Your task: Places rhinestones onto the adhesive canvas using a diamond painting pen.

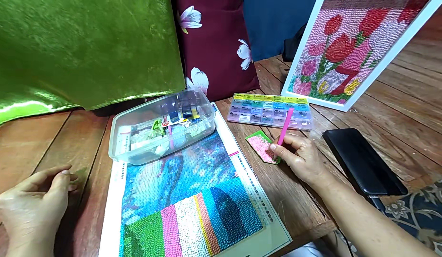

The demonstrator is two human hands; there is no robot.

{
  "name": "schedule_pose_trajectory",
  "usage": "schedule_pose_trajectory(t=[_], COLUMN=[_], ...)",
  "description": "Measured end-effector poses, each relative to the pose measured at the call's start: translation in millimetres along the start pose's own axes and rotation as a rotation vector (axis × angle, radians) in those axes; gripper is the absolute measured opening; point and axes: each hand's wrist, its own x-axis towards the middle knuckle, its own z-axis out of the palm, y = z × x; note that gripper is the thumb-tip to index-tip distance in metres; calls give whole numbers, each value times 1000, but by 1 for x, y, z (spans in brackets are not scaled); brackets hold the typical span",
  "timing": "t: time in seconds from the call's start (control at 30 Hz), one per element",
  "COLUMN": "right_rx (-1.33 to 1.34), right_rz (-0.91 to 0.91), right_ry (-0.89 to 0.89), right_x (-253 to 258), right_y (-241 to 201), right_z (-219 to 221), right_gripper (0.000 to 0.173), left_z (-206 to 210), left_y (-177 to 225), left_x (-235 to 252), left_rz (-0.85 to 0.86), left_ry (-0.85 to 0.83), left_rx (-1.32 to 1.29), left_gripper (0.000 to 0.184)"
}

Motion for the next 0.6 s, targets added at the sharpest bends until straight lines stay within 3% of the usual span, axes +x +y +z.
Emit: schedule_pose_trajectory(t=[0.3,0.6], right_rx=[161,56], right_rz=[41,4], right_ry=[36,29], right_x=[1,0], right_y=[-1,0], right_z=[-3,-1], right_gripper=[15,18], left_z=[-2,-2], left_y=[13,19], left_x=[-5,-4], left_rz=[-53,-50], left_ry=[6,-10], left_rx=[62,64], left_gripper=[30,28])
